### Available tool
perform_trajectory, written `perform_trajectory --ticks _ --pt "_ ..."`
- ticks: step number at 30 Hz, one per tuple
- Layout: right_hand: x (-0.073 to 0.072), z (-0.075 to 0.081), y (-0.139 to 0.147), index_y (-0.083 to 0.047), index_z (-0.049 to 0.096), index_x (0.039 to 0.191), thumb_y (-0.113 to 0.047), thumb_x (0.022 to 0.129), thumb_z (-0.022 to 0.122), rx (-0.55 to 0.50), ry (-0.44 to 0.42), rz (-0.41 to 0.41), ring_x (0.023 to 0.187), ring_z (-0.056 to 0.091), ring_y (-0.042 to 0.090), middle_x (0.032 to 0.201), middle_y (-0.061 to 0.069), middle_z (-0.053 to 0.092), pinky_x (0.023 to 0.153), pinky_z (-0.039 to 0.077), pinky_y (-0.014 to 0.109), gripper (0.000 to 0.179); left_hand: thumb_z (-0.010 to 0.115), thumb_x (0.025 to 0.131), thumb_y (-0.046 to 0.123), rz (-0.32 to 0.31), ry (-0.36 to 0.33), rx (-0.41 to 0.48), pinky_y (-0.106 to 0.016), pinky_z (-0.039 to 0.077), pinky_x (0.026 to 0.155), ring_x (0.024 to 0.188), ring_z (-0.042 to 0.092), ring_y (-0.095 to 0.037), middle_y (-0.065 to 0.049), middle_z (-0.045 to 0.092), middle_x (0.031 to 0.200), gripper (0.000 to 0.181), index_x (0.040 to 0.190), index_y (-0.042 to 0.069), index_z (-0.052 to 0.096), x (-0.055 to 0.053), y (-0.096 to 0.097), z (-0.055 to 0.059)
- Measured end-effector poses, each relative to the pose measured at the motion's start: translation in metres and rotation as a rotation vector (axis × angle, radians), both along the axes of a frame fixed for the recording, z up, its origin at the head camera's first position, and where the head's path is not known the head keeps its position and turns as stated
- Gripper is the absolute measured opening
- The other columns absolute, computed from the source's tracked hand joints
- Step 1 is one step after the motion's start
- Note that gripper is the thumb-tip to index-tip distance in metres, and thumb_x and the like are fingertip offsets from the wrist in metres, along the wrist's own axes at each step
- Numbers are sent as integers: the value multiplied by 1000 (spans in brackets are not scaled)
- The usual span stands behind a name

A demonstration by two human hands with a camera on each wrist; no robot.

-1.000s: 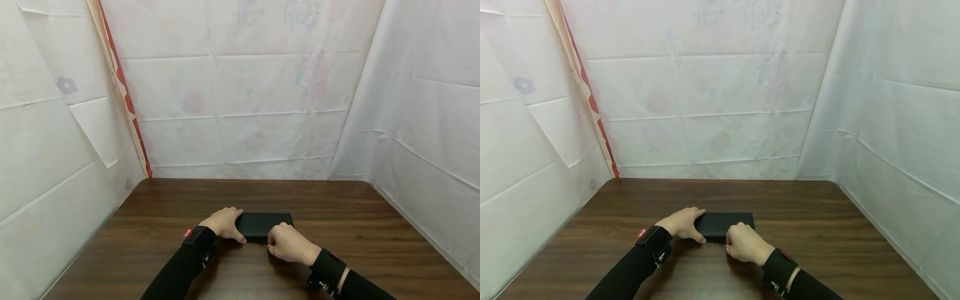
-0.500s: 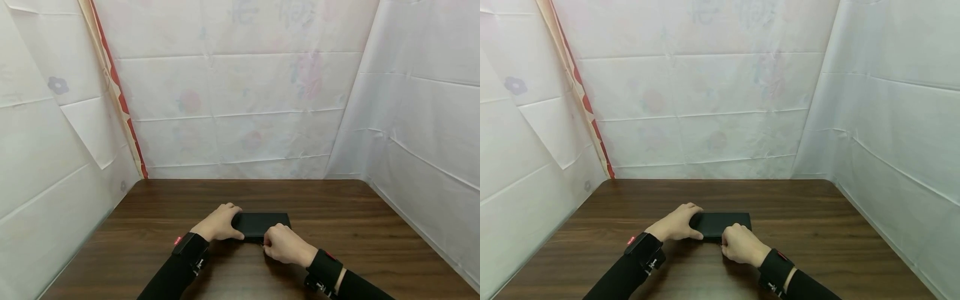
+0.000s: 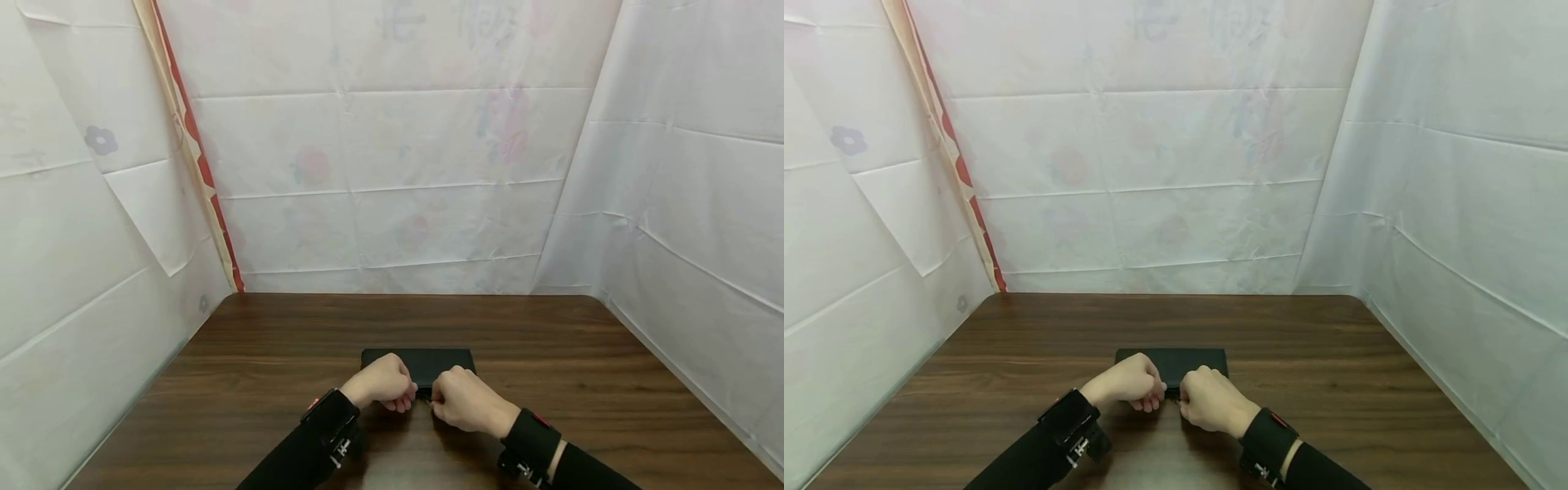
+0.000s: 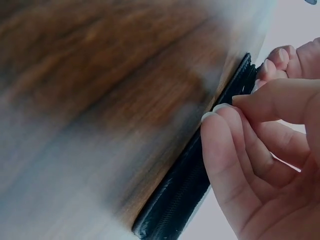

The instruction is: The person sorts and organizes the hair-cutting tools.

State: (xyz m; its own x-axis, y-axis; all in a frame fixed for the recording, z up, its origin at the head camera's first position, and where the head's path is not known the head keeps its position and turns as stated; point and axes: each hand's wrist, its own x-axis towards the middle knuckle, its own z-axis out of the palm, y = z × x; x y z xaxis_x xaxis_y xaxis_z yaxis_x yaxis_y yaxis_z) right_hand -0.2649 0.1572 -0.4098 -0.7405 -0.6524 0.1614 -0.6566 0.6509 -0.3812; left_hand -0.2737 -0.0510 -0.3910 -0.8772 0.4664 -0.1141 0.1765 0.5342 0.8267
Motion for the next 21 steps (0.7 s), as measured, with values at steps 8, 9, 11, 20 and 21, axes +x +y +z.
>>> perform_trajectory --ticks 8,9,11,20,21 --pt "0 -1 -1 -19 61 61 -1 86 70 -9 2 1 44 34 -3 51 -17 40 46 30 16 32 61 87 -3 97 -22 52 -21 44 42 44 55 -10 -3 62 52 26 63 -4 69 3 18 -12" --pt "0 -1 -1 -19 61 61 -1 86 70 -9 2 1 44 33 -3 51 -17 39 47 30 16 33 61 86 -3 106 -27 59 -20 44 42 43 55 -10 -3 61 51 26 61 -3 69 4 19 -12" --pt "1 -1 -1 -19 61 60 0 86 70 -9 3 3 44 33 -3 51 -16 39 46 29 16 33 61 87 -2 117 -37 68 -19 42 41 42 54 -9 -3 61 51 28 60 -2 69 4 21 -12" --pt "4 -3 -4 -19 59 61 2 85 69 -20 11 5 43 29 -5 52 -17 35 44 26 15 34 67 86 0 187 -44 40 -18 39 38 39 52 -9 -2 60 48 27 60 -3 72 6 30 -12" --pt "4 -3 -5 -19 58 60 2 85 69 -19 13 3 43 28 -5 52 -17 34 44 25 15 34 67 86 1 196 -45 28 -18 39 38 39 52 -9 -1 60 47 27 59 -2 72 6 30 -13"
